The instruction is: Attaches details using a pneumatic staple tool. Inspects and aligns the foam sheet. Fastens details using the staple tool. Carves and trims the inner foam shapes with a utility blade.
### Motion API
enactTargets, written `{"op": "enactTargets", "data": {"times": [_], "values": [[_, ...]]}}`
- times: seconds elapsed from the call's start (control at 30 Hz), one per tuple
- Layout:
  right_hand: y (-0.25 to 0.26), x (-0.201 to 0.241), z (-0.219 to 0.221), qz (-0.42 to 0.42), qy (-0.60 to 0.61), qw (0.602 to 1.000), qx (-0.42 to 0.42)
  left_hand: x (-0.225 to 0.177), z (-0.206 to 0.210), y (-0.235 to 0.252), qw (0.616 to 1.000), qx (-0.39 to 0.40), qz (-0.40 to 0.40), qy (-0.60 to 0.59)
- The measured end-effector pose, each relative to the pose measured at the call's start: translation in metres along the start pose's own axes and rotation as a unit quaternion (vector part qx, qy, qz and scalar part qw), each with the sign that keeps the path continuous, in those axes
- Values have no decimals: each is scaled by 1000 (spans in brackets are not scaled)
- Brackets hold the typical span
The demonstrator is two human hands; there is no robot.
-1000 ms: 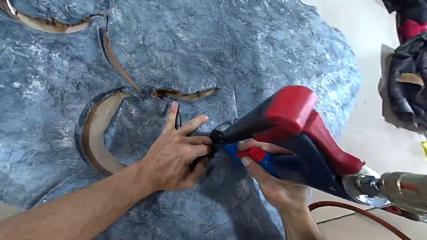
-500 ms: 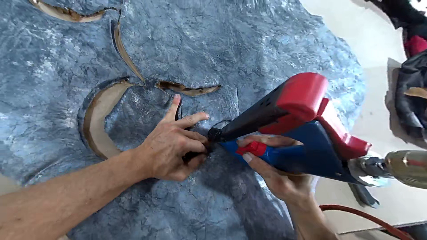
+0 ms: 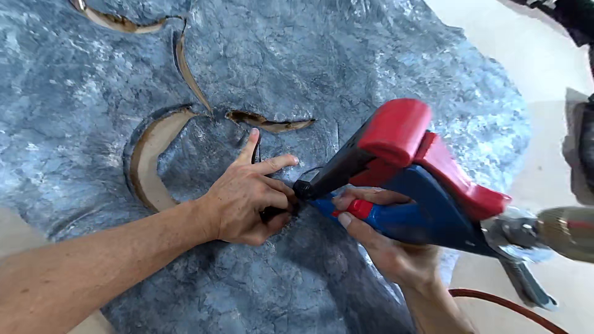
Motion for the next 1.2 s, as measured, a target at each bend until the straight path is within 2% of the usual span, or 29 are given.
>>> {"op": "enactTargets", "data": {"times": [0.13,0.2,0.37,0.5,0.67,0.8,1.03,1.2], "values": [[6,10,-4,0,9,1000,23,-4,0,2,1000,13,18,0],[10,17,-10,3,12,1000,27,-15,-10,4,999,20,19,42],[-1,10,-35,28,0,1000,1,-53,-43,-32,977,-11,-81,199],[-5,5,-43,39,16,999,-22,-63,-39,-59,960,-18,-130,245],[-4,1,-42,42,19,999,-27,-53,-18,-53,966,98,-116,209],[-1,6,-36,17,7,1000,-2,-52,-4,-47,968,158,-107,165],[4,11,-15,-16,2,997,72,-48,-3,-45,969,146,-152,127],[16,12,2,-27,35,993,114,-50,-1,-44,972,130,-149,124]]}}
Point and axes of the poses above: each hand's wrist, its own y-axis towards the middle knuckle, its own z-axis out of the palm, x = y × z, the point moved 7 cm from there along y, towards the middle knuckle, and after that the axes turned 14 degrees about -x, right-handed, at the moved point
